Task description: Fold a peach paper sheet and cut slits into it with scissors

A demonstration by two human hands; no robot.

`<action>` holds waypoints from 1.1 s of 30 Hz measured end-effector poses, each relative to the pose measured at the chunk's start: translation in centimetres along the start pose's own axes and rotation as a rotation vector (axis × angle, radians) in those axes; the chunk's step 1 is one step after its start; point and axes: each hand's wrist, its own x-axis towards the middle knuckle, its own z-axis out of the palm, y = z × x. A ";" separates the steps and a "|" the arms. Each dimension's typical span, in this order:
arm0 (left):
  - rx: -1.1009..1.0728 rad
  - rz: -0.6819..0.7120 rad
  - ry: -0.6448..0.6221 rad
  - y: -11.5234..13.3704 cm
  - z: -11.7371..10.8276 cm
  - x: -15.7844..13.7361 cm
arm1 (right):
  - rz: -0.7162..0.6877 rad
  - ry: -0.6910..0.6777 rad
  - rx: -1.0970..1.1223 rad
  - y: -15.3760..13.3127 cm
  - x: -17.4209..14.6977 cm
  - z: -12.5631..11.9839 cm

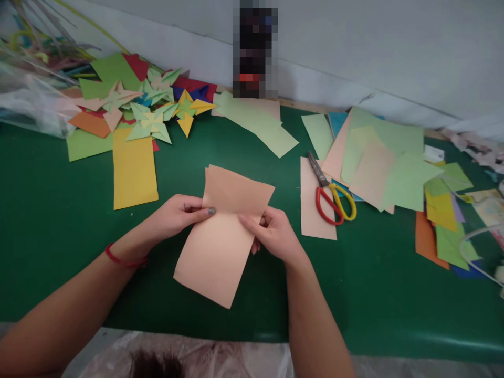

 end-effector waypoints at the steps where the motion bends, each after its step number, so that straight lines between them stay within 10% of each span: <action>1: 0.004 0.003 0.007 0.0 0.0 0.0 | 0.003 0.007 0.005 0.1 0.0 0.0; 33: 0.169 0.027 -0.023 -0.1 0.0 0.1 | -0.033 0.312 -0.094 0.3 0.7 0.2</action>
